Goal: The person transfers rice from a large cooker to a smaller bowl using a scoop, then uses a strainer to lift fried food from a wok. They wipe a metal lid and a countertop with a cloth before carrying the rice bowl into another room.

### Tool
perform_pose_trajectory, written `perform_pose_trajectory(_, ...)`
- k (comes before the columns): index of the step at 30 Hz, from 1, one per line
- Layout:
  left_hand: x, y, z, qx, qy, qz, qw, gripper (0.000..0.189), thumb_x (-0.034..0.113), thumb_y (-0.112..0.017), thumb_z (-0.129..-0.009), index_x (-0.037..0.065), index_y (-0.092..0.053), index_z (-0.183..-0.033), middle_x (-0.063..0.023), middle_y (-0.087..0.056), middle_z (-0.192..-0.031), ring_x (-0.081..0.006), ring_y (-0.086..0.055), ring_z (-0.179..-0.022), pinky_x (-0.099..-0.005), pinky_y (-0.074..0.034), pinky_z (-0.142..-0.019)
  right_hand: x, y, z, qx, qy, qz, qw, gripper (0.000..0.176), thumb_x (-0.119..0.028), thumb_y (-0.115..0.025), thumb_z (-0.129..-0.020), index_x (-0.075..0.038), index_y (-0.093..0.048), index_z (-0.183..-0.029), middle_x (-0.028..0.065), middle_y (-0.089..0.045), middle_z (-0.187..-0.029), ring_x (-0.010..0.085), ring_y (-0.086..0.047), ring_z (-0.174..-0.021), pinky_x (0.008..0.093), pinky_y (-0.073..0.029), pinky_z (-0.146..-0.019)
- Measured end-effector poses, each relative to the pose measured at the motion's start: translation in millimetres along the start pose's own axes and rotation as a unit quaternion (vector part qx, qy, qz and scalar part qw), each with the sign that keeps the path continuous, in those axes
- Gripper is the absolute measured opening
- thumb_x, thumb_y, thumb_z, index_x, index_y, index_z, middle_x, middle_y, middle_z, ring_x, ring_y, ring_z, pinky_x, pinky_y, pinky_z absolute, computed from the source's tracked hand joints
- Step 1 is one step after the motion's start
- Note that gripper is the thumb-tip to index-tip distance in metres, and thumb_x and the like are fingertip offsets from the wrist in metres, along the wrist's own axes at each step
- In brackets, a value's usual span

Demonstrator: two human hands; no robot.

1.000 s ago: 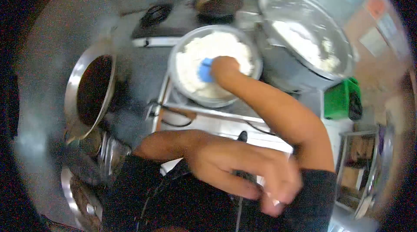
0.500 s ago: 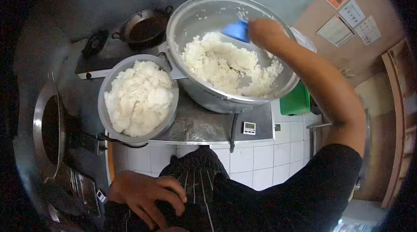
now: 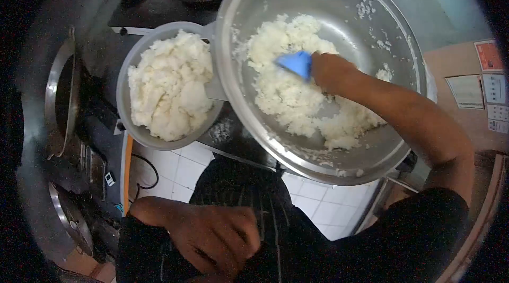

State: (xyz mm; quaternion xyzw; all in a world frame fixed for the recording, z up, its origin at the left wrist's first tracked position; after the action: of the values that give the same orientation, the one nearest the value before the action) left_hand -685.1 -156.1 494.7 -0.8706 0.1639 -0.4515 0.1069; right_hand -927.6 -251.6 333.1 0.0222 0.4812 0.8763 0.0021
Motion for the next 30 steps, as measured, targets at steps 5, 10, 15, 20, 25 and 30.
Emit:
perform_pose_trajectory(5,4.6,13.3,29.7,-0.02,0.066,-0.091,0.993,0.014,0.022,-0.066,-0.076,0.01,-0.064,-0.081,-0.0061,-0.055,-0.09,-0.0221,-0.047,-0.093,-0.0391,-0.036,-0.078,-33.6,-54.7,23.2,-0.284,0.061,-0.119,0.949,0.028,-0.022,-0.039,-0.088,0.002,-0.053,-0.095,0.0168,-0.056,-0.071,0.0272,-0.058,-0.061,0.037,-0.048,-0.061)
perform_pose_trajectory(10,-6.7,29.7,72.6,0.092,0.115,-0.074,0.986,0.021,0.017,-0.073,-0.068,0.006,-0.064,-0.083,-0.006,-0.06,-0.084,-0.0247,-0.053,-0.087,-0.0353,-0.042,-0.074,-13.8,-23.2,72.3,-0.431,-0.002,-0.281,0.857,0.035,-0.031,-0.036,-0.092,-0.001,-0.047,-0.105,0.0123,-0.053,-0.069,0.0212,-0.054,-0.056,0.0371,-0.046,-0.058)
perform_pose_trajectory(15,3.9,46.5,104.5,0.205,0.132,-0.138,0.96,0.024,0.02,-0.074,-0.065,0.005,-0.065,-0.081,-0.0079,-0.062,-0.082,-0.026,-0.054,-0.084,-0.0364,-0.042,-0.073,36.0,18.3,34.4,0.081,0.042,0.008,0.996,0.022,-0.021,-0.042,-0.088,-0.001,-0.046,-0.097,0.0193,-0.059,-0.077,0.0348,-0.059,-0.067,0.0424,-0.047,-0.057)
perform_pose_trajectory(20,17.1,49.3,114.4,0.282,0.152,-0.239,0.917,0.029,0.029,-0.072,-0.064,0.003,-0.065,-0.078,-0.0095,-0.062,-0.079,-0.0257,-0.055,-0.08,-0.0365,-0.043,-0.071,30.5,-1.5,24.7,0.001,-0.092,-0.025,0.995,0.021,-0.017,-0.04,-0.087,-0.001,-0.044,-0.098,0.0203,-0.059,-0.075,0.0341,-0.06,-0.073,0.0436,-0.048,-0.062)
perform_pose_trajectory(25,17.2,43.3,145.6,0.373,0.133,-0.234,0.888,0.032,0.031,-0.073,-0.065,0.002,-0.063,-0.076,-0.0108,-0.06,-0.077,-0.0255,-0.056,-0.077,-0.0365,-0.043,-0.069,6.7,-19.2,52.3,-0.1,-0.017,0.034,0.994,0.022,-0.019,-0.04,-0.087,0.0,-0.045,-0.098,0.019,-0.06,-0.079,0.0352,-0.059,-0.077,0.0432,-0.047,-0.067)
perform_pose_trajectory(30,14.1,39.2,167.9,0.453,0.137,-0.225,0.852,0.033,0.032,-0.072,-0.068,0.001,-0.061,-0.076,-0.0126,-0.058,-0.075,-0.0253,-0.056,-0.077,-0.0352,-0.043,-0.068,-3.9,-76.3,53.2,-0.254,0.071,0.0,0.965,0.03,-0.026,-0.04,-0.089,0.001,-0.047,-0.098,0.0215,-0.058,-0.082,0.0384,-0.057,-0.076,0.0437,-0.044,-0.073)
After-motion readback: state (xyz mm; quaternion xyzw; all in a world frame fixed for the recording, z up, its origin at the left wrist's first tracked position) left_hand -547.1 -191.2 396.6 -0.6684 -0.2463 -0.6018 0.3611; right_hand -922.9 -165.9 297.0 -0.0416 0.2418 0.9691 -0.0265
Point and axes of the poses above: each hand's wrist, its own z-axis away from the middle knuckle, its own y-axis out of the back of the hand, x = y × z, the point moved 8 cm from there along -z, towards the middle knuckle
